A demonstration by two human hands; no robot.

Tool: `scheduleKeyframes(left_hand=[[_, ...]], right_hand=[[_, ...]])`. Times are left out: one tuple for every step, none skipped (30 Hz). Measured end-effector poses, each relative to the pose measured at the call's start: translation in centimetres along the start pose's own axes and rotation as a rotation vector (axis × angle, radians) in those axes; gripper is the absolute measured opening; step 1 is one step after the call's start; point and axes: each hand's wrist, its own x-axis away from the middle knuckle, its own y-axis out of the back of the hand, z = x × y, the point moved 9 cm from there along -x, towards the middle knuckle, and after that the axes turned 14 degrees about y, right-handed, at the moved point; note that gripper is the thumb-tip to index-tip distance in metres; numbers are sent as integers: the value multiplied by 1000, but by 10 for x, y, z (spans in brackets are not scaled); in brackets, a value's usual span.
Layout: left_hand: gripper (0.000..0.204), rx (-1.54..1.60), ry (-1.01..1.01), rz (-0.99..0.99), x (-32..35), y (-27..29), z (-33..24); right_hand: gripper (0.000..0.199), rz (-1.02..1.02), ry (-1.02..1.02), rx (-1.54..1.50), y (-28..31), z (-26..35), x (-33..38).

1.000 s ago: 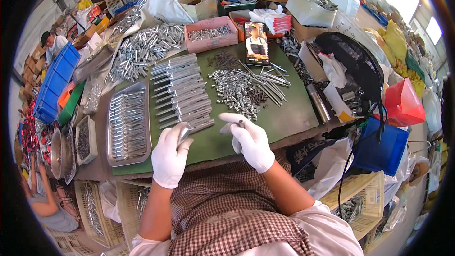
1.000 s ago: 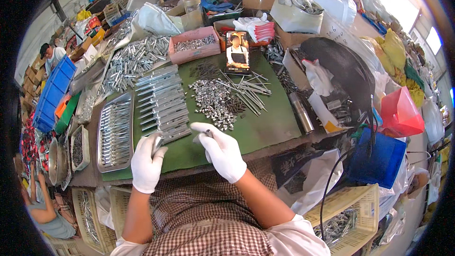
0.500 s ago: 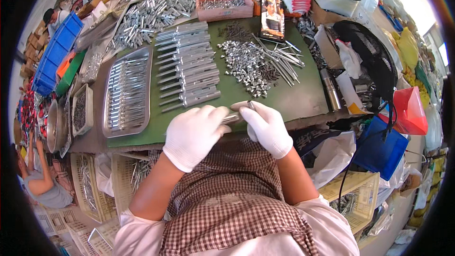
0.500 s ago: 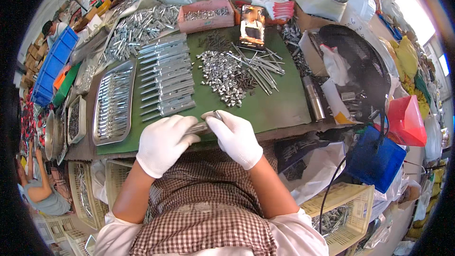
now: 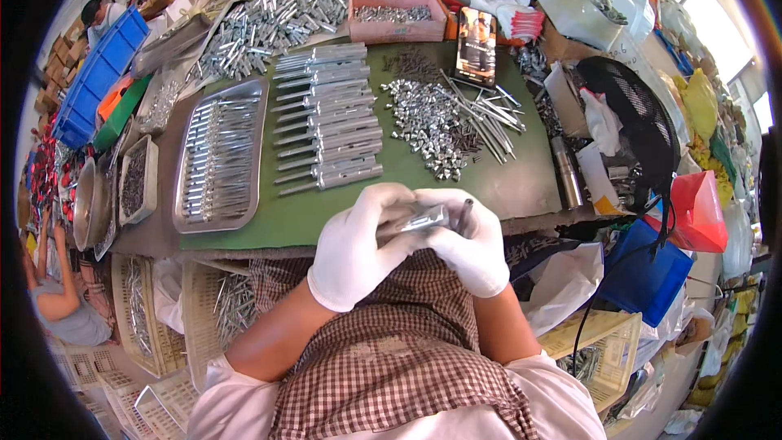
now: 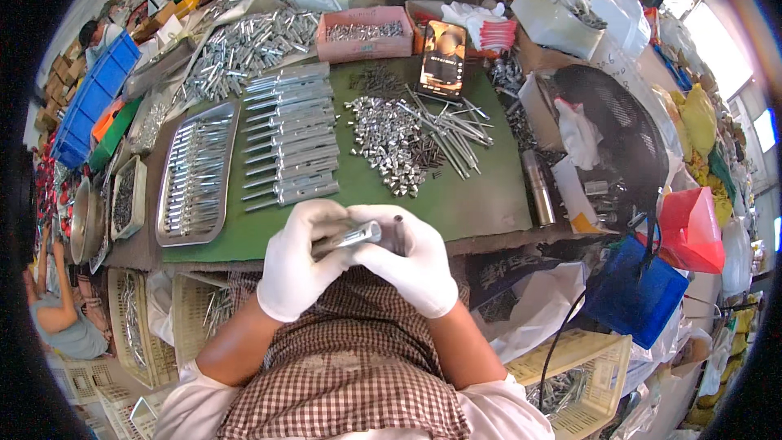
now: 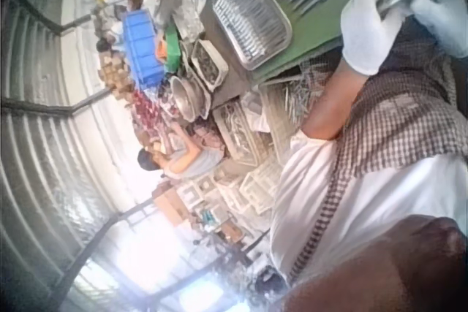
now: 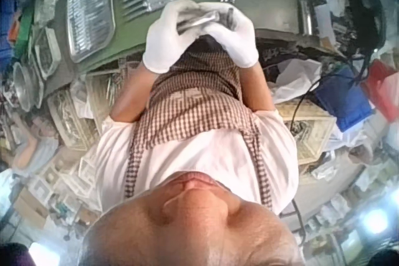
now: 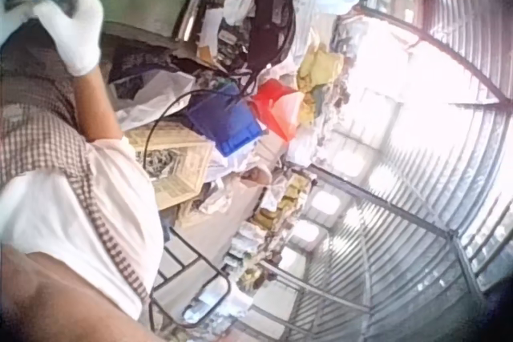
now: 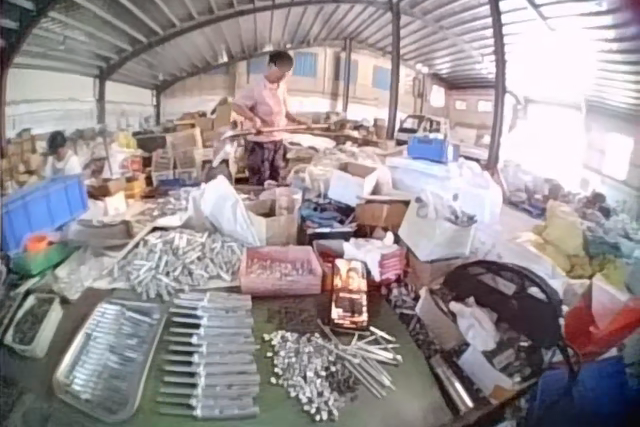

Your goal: Manual assembly of small metal components into units at a cluttered workshop table.

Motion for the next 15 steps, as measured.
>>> scheduleKeyframes(left_hand=[[48,54,12,-18,3,0,4],[49,106,29,-46,8,0,14],[54,205,23,-38,13,-3,24],[60,303,16,-30,17,-4,35],[76,145,-142,13,23,-3,33],[82,-343,-329,7,22,4,-7],[78,100,-237,74,15,6,3],[76,538,-139,143,9,4,14],[76,538,-147,148,10,3,13],[72,549,-127,106,12,8,13],[70,558,-108,58,12,14,16],[70,556,-116,56,12,17,18],[70,516,-123,85,12,18,20],[71,477,-122,115,16,15,21],[69,446,-158,109,15,14,16]], right_hand=[[41,-15,-19,85,-2,1,-2],[38,-22,-43,167,-4,2,-4],[34,41,73,404,-12,22,-8],[29,105,190,641,-24,44,-11],[25,122,314,691,-33,63,-11],[23,188,442,792,-44,89,-10],[23,249,479,850,-50,95,-11],[24,309,519,906,-55,100,-11],[26,327,546,993,-58,94,-13],[29,344,571,1079,-61,88,-14],[31,342,585,1077,-64,91,-13],[28,341,601,1072,-68,102,-11],[27,368,555,1023,-70,103,-15],[27,394,500,972,-71,102,-16],[26,384,523,1007,-70,92,-18]])
